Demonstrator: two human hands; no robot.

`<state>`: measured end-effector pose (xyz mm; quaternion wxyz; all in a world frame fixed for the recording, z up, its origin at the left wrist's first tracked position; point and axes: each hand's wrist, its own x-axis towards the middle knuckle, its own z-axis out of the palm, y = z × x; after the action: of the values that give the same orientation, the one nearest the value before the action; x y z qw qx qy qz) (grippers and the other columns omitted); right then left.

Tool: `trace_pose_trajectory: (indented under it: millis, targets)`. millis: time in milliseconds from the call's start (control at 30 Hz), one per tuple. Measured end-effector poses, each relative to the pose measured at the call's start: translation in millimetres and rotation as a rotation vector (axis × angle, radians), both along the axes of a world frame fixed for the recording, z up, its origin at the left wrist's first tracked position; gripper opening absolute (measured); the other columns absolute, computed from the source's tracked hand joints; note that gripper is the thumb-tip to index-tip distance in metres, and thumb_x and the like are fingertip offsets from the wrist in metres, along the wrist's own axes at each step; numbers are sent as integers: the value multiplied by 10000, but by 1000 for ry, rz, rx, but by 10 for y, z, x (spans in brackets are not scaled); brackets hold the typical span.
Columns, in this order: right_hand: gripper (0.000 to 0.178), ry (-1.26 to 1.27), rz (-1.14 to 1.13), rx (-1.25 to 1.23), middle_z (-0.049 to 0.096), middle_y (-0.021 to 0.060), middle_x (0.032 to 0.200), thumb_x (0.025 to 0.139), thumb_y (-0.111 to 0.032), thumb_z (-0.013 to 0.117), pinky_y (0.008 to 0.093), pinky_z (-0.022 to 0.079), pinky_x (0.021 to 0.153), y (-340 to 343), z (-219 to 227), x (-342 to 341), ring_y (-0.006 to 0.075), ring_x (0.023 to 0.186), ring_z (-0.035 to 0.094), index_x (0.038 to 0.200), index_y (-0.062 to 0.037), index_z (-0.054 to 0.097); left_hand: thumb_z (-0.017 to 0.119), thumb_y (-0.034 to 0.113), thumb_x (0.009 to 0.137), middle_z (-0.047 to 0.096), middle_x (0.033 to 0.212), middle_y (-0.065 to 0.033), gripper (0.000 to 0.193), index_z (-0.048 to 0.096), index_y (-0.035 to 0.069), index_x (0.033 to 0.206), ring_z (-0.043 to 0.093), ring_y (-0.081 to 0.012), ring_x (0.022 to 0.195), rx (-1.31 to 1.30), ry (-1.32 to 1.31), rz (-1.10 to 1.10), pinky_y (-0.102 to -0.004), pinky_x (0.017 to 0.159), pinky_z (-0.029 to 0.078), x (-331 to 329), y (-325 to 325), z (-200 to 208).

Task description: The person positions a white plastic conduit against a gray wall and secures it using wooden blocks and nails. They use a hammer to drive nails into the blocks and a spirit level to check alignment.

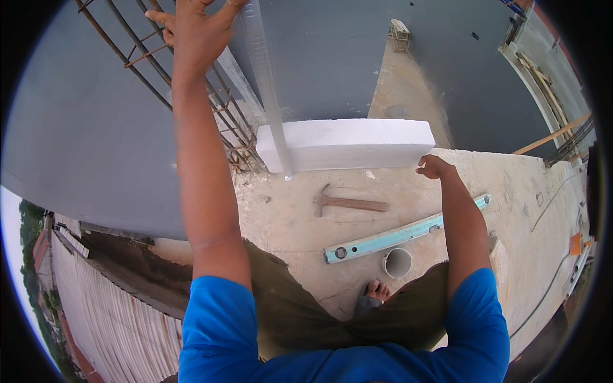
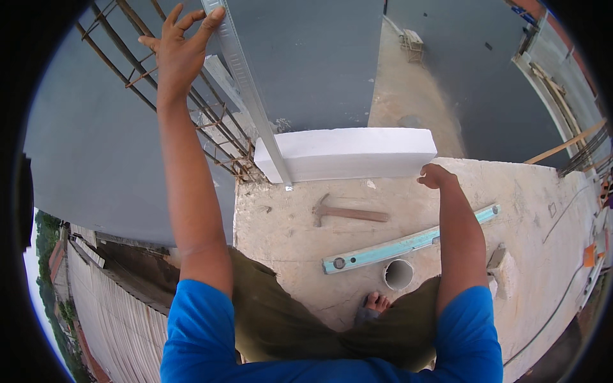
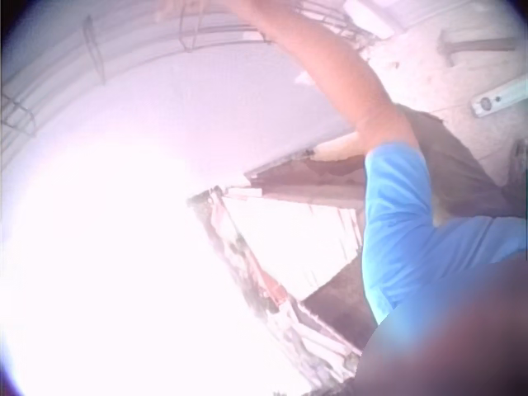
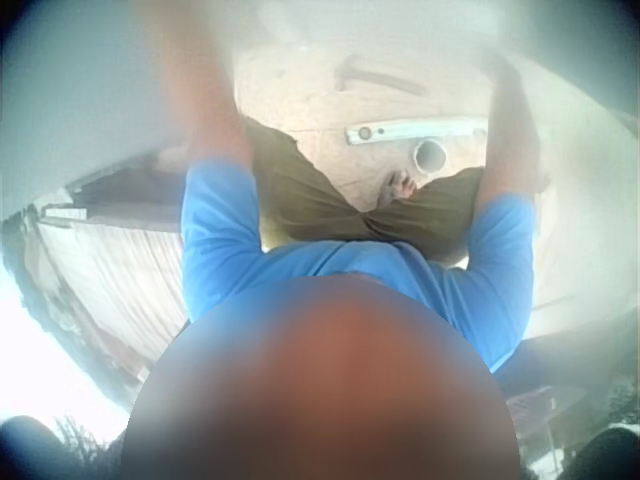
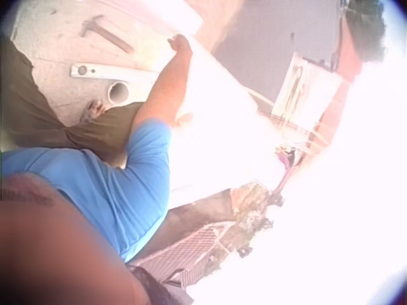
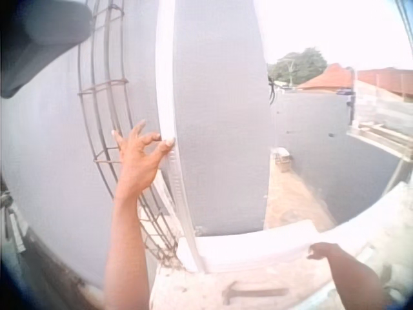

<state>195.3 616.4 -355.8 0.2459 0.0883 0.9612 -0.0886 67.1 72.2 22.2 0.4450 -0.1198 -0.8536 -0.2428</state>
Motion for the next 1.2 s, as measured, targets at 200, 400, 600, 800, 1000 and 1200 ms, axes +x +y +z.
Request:
trace_pose_trajectory:
  millis: [200, 400, 600, 800, 1000, 1200]
  targets:
    - [505, 1, -20, -3, 713, 194, 1359, 945, -409, 777, 460, 519, 1108, 134, -126, 29, 364, 1301, 656, 1307, -61, 726, 674, 718, 954, 551, 1593, -160, 640, 825, 146, 1200, 111, -455, 1646, 11, 128, -205, -695, 1211, -234, -302, -95, -135]
    - [492, -21, -14, 51, 726, 163, 1337, 949, -432, 767, 461, 538, 1077, 65, -100, -64, 361, 1281, 667, 1311, -102, 720, 623, 549, 1059, 629, 1530, -96, 433, 821, 209, 1237, 330, -304, 1605, -115, 110, -103, -640, 1248, -227, -343, -174, -57]
    - [401, 51, -113, 32, 760, 123, 1279, 925, -364, 791, 481, 573, 1000, -13, -67, -31, 338, 1225, 704, 1234, -109, 772, 602, 493, 1088, 589, 1574, -75, 405, 756, 242, 1367, 472, -247, 1522, -200, 144, -47, -548, 1327, -57, -635, -447, -116]
    - [353, 109, -246, 8, 787, 134, 1219, 860, -253, 874, 438, 598, 951, -26, -178, -3, 342, 1152, 747, 1161, -76, 820, 463, 365, 1171, 508, 1641, -46, 395, 645, 294, 1514, 485, -213, 1498, -278, 115, -123, -452, 1295, 309, -1052, -801, -259]
    - [350, 96, -263, -12, 786, 142, 1239, 835, -189, 876, 435, 595, 955, -143, -112, -75, 344, 1161, 747, 1170, -97, 829, 455, 409, 1167, 495, 1657, -56, 436, 605, 275, 1554, 466, -240, 1518, -215, 87, -239, -477, 1288, 291, -1146, -968, -279]
    - [371, 101, -336, -70, 779, 158, 1255, 802, -132, 862, 433, 587, 965, -83, -214, -74, 349, 1165, 746, 1172, -113, 835, 492, 591, 1110, 500, 1647, -88, 620, 537, 213, 1600, 506, -295, 1477, -96, -10, -192, -523, 1267, 317, -929, -681, -225]
